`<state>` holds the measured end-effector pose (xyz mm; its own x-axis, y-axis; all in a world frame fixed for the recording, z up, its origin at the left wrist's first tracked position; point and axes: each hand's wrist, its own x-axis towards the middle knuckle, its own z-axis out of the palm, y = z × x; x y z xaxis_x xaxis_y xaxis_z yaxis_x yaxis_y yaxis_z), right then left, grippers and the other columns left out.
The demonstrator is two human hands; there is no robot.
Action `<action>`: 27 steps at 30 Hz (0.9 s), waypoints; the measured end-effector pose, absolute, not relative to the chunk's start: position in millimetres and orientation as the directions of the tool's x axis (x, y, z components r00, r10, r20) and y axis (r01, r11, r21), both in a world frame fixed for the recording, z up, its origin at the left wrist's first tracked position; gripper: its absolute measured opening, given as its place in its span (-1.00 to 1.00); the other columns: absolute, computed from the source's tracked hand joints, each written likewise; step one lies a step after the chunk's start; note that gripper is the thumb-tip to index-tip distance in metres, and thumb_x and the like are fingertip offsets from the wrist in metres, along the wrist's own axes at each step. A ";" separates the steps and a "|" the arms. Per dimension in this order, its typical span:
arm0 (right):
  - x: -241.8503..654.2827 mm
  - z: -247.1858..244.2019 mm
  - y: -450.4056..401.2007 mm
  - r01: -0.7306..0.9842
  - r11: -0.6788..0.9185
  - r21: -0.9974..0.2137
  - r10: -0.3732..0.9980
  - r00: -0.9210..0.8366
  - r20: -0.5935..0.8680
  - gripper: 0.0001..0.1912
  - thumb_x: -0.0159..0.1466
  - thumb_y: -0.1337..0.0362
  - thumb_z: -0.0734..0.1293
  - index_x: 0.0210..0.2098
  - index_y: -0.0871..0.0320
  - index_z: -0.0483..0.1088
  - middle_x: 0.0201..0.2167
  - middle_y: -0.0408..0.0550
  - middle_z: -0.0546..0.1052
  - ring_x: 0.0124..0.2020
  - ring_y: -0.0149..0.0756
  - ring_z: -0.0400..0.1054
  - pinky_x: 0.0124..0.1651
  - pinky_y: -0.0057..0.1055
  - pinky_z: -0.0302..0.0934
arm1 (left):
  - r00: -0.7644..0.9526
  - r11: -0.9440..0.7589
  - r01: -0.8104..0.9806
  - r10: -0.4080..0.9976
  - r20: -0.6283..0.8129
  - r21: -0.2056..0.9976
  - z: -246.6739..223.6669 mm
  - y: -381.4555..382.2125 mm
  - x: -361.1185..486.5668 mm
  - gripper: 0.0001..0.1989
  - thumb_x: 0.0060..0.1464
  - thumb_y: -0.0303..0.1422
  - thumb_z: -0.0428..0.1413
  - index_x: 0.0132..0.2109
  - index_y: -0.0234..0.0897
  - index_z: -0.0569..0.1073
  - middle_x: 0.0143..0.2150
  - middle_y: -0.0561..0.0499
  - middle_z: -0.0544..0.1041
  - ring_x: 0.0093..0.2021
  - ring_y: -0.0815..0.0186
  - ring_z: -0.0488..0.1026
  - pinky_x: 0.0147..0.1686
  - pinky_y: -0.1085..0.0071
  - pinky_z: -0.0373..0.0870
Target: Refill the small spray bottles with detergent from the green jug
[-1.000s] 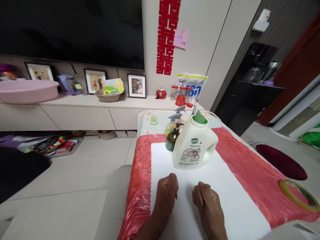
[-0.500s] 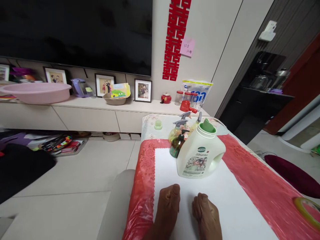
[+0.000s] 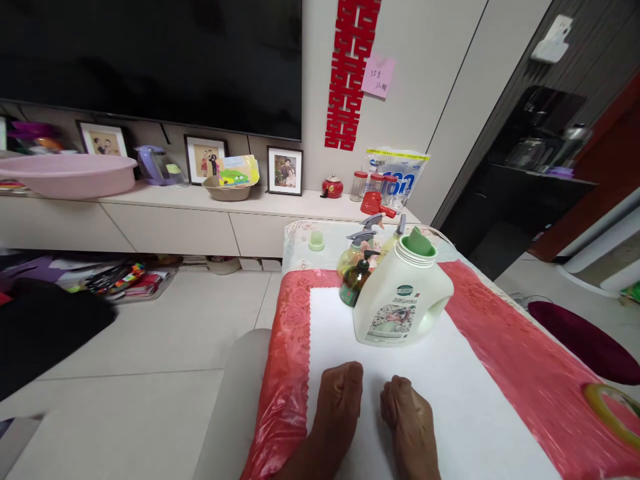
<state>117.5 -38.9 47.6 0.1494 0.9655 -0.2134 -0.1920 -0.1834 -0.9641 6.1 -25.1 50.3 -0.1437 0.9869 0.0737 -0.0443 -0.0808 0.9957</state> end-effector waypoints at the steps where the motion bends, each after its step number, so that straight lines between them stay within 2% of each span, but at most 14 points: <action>1: 117.8 47.2 -39.1 -0.193 -0.186 -0.963 0.965 0.148 -0.216 -0.14 0.16 -0.45 0.36 -0.44 0.17 -0.13 -0.50 -0.20 -0.07 -0.46 -0.51 -0.14 -0.38 -0.50 -0.20 | -0.140 -0.073 -0.036 0.988 0.067 0.997 51.7 -25.2 5.7 -0.28 0.19 0.32 -0.20 -0.62 -0.16 0.06 -0.69 0.14 0.04 -0.63 0.41 0.03 -0.55 0.33 -0.06; 11: 119.4 44.1 -38.8 -0.143 -0.169 -0.975 0.973 0.134 -0.189 -0.17 0.21 -0.44 0.32 -0.45 0.16 -0.11 -0.51 -0.19 -0.05 -0.46 -0.49 -0.11 -0.40 -0.50 -0.08 | -0.122 -0.017 0.018 0.992 0.019 1.000 66.4 -26.8 3.2 -0.27 0.13 0.38 -0.24 -0.62 -0.15 0.05 -0.67 0.13 0.08 -0.59 0.39 0.05 -0.51 0.33 -0.06; 19: 117.8 44.5 -38.8 -0.136 -0.185 -0.973 0.970 0.135 -0.203 -0.20 0.23 -0.41 0.31 -0.44 0.16 -0.11 -0.50 -0.19 -0.05 -0.45 -0.48 -0.11 -0.39 -0.50 -0.09 | -0.102 -0.005 -0.005 0.995 0.004 1.000 69.0 -26.9 4.9 -0.27 0.09 0.41 -0.24 -0.61 -0.14 0.03 -0.67 0.14 0.07 -0.58 0.39 0.04 -0.49 0.32 -0.07; 27: 116.1 45.0 -38.4 -0.119 -0.197 -0.973 0.968 0.131 -0.212 -0.12 0.12 -0.53 0.32 -0.47 0.17 -0.06 -0.51 -0.19 -0.03 -0.45 -0.49 -0.12 -0.39 -0.52 -0.16 | -0.108 -0.008 0.000 0.994 0.008 1.000 63.4 -26.8 7.6 -0.30 0.17 0.32 -0.17 -0.62 -0.14 0.06 -0.69 0.13 0.07 -0.60 0.38 0.04 -0.51 0.32 -0.07</action>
<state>116.1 -38.4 45.0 0.1313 0.9684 -0.2120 -0.1188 -0.1970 -0.9732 7.6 -26.8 63.4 -0.1079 0.9941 0.0080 -0.0002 -0.0081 1.0000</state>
